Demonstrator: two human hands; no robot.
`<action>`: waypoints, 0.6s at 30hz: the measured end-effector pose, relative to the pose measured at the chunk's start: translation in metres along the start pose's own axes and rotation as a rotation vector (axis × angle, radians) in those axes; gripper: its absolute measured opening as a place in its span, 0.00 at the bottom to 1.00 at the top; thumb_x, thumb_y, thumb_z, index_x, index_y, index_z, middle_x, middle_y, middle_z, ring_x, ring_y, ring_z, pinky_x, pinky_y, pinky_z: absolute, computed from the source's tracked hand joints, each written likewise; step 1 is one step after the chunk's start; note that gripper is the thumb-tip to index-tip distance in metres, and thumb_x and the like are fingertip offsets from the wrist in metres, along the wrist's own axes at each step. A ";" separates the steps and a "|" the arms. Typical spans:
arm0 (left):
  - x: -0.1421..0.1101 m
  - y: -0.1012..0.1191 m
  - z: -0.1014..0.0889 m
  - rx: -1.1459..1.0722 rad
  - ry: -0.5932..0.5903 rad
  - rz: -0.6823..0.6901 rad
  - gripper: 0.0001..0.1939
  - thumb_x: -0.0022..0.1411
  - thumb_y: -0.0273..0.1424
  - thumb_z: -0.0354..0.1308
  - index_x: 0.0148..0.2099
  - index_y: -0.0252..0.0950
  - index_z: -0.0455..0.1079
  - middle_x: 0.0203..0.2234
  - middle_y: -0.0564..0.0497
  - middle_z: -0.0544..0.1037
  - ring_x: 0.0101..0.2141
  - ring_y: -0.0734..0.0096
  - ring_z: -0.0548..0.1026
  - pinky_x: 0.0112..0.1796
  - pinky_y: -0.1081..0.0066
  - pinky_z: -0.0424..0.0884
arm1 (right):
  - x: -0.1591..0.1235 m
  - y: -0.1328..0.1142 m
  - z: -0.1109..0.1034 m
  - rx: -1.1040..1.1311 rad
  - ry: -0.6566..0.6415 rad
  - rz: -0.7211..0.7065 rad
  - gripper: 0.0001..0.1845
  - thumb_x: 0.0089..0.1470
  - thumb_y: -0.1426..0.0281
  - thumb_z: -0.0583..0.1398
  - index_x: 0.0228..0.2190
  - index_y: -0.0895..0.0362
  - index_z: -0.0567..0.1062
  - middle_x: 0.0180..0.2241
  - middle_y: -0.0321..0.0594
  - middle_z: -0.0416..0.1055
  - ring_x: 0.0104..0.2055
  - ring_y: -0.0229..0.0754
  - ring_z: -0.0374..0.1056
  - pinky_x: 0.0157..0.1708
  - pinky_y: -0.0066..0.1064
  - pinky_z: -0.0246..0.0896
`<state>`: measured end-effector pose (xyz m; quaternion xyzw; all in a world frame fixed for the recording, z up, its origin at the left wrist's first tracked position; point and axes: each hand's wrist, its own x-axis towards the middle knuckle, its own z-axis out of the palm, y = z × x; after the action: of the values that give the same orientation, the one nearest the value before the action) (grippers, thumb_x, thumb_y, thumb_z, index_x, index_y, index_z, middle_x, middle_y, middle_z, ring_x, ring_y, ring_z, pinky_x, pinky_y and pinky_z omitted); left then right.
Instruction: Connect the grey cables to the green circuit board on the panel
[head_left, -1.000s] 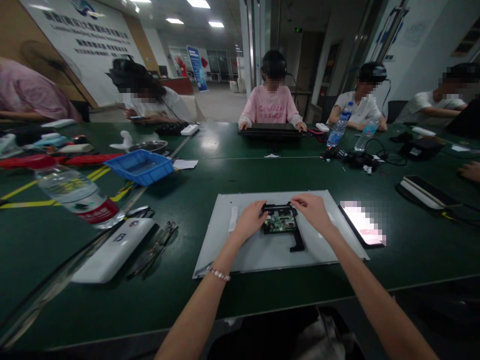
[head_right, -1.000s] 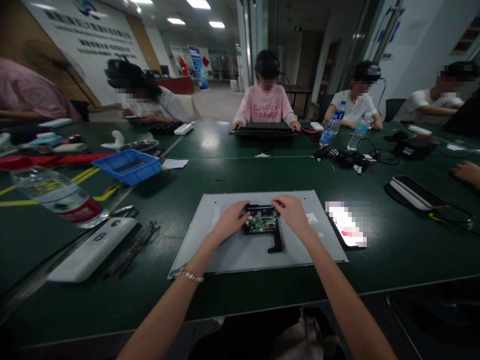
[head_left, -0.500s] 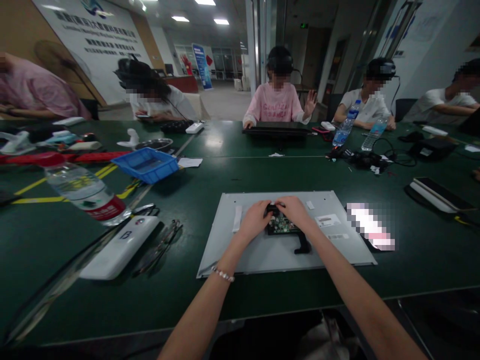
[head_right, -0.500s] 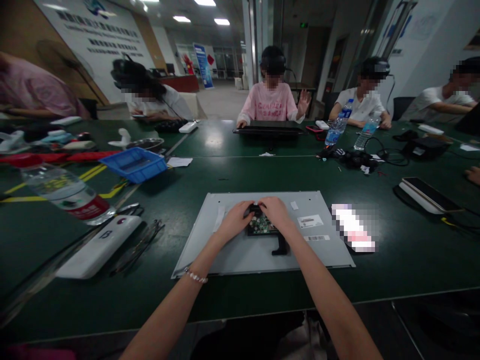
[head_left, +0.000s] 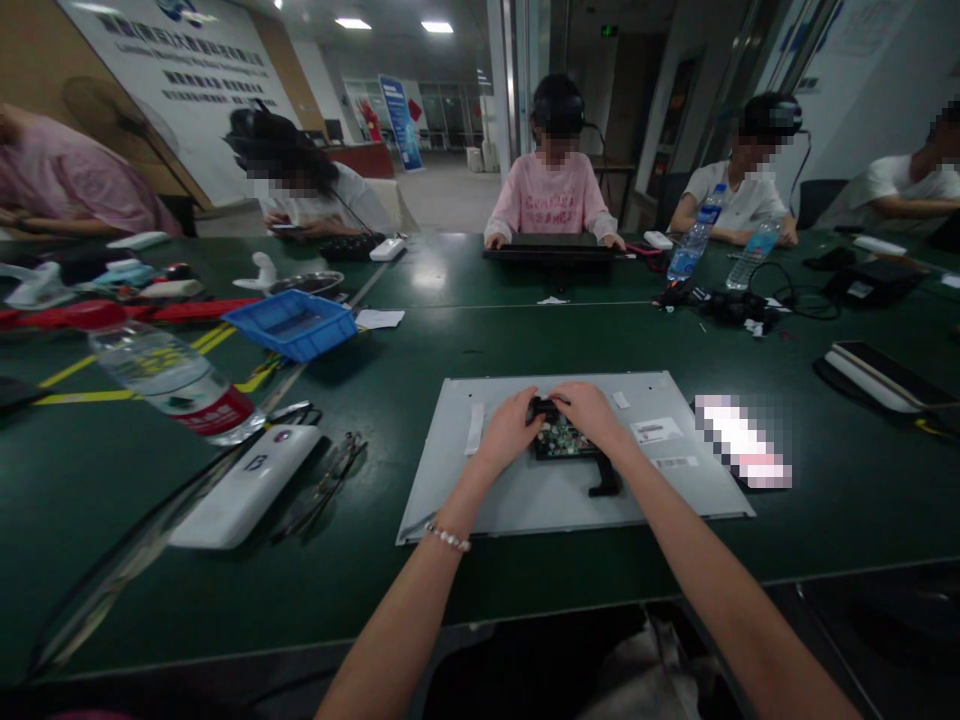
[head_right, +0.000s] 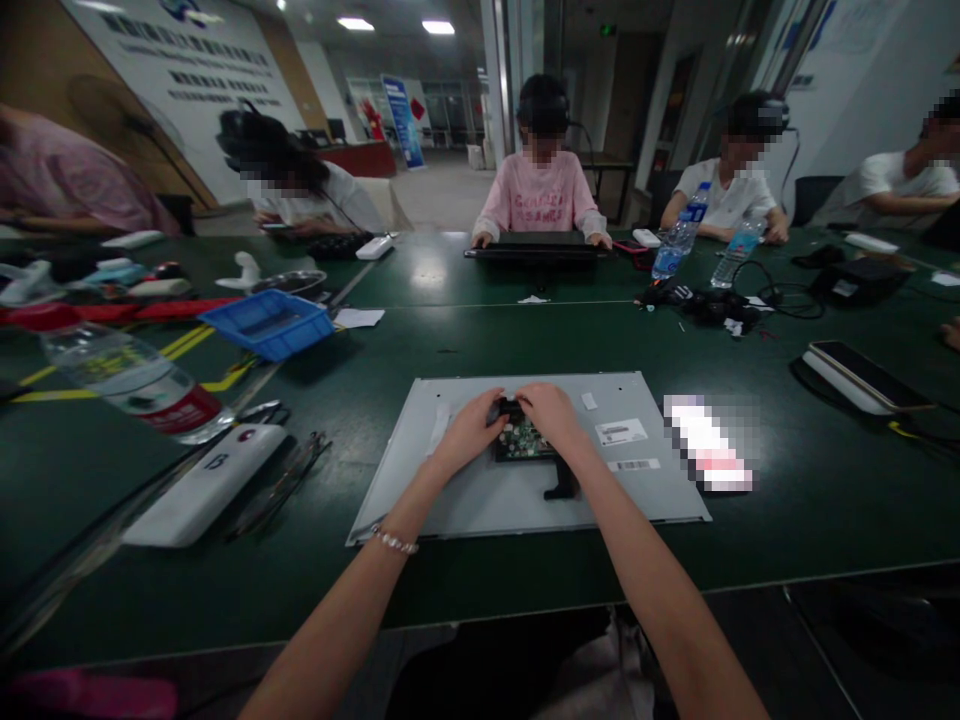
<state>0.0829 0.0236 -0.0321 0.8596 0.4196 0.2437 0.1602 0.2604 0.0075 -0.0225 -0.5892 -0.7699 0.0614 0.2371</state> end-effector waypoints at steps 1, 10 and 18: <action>0.000 -0.001 0.001 -0.001 0.005 0.006 0.23 0.61 0.29 0.52 0.58 0.33 0.57 0.51 0.42 0.69 0.52 0.61 0.67 0.53 0.62 0.62 | 0.000 0.000 0.000 0.001 -0.010 -0.006 0.12 0.55 0.74 0.55 0.39 0.54 0.77 0.40 0.42 0.75 0.45 0.44 0.69 0.47 0.32 0.59; -0.001 0.000 0.000 -0.020 0.002 -0.035 0.27 0.60 0.30 0.54 0.60 0.31 0.53 0.50 0.41 0.70 0.51 0.60 0.69 0.52 0.63 0.63 | 0.000 0.000 0.000 0.047 -0.024 -0.039 0.12 0.54 0.75 0.56 0.38 0.56 0.77 0.40 0.42 0.76 0.45 0.43 0.69 0.48 0.32 0.58; -0.001 0.001 -0.001 -0.020 0.001 -0.037 0.26 0.60 0.30 0.54 0.59 0.32 0.55 0.50 0.42 0.70 0.51 0.60 0.68 0.52 0.61 0.63 | -0.001 0.000 -0.001 0.046 -0.029 -0.011 0.12 0.54 0.76 0.56 0.38 0.56 0.77 0.39 0.42 0.76 0.43 0.43 0.70 0.47 0.31 0.59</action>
<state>0.0822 0.0223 -0.0316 0.8499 0.4331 0.2453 0.1730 0.2613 0.0062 -0.0216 -0.5785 -0.7748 0.0865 0.2398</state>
